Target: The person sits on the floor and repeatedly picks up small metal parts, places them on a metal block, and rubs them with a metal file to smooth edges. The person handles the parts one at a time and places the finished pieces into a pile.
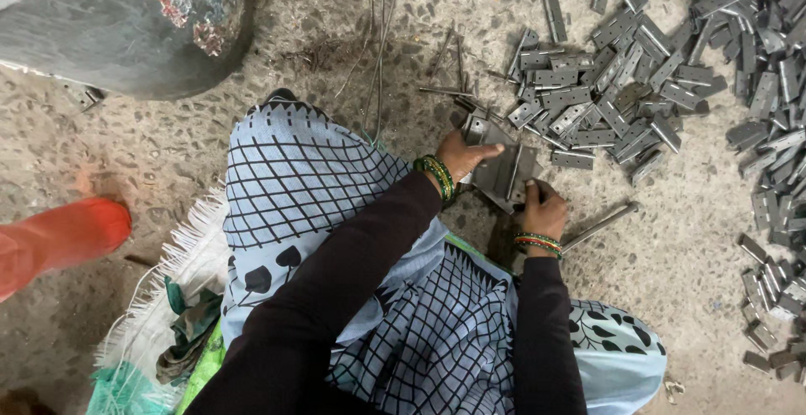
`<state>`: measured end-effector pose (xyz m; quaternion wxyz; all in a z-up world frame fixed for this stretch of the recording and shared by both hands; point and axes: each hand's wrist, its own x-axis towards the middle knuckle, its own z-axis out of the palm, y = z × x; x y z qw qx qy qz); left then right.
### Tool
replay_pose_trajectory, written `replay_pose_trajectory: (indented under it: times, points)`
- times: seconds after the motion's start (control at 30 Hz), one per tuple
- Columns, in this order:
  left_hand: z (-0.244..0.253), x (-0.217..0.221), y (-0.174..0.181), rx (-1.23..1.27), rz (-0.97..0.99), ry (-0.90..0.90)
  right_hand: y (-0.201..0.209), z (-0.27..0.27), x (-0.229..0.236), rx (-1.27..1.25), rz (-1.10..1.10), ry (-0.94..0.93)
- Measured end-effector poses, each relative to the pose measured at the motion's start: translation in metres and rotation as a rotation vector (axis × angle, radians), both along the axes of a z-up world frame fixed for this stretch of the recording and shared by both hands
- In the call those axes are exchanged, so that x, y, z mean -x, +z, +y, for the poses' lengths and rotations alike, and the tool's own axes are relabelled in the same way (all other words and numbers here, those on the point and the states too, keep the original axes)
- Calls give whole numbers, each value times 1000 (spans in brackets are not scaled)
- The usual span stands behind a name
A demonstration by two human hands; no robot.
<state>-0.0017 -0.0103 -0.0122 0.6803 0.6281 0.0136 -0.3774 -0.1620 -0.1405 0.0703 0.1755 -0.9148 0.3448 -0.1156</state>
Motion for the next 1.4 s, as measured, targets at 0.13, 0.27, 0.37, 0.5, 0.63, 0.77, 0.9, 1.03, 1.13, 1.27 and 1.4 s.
replay_pose_trajectory:
  times: [0.13,0.27,0.37,0.5,0.63,0.77,0.9,1.03,1.13,1.27,1.4]
  points:
    - [5,7,10,160,-55,-23,34,47,-24,48,-83,176]
    - [13,3,27,223,159,132,50,68,-42,61,-118,640]
    - [19,-3,35,107,193,239,41,27,-61,-129,129,76]
    - [20,-3,45,304,186,203,3,-80,-102,354,243,-76]
    - [27,-6,57,303,196,155,-32,-132,-123,501,164,-108]
    - [29,-10,63,259,210,117,-28,-133,-120,323,261,-224]
    - [23,-9,61,170,191,139,-15,-131,-81,-64,142,-295]
    - [21,-6,53,172,148,146,-12,-125,-40,-952,-300,-457]
    - [19,-3,46,174,133,143,-2,-99,-18,-1374,-454,-470]
    - [15,-3,37,93,116,147,0,-19,6,-766,-427,-642]
    - [11,-1,29,122,125,30,-7,38,8,-1246,-526,-399]
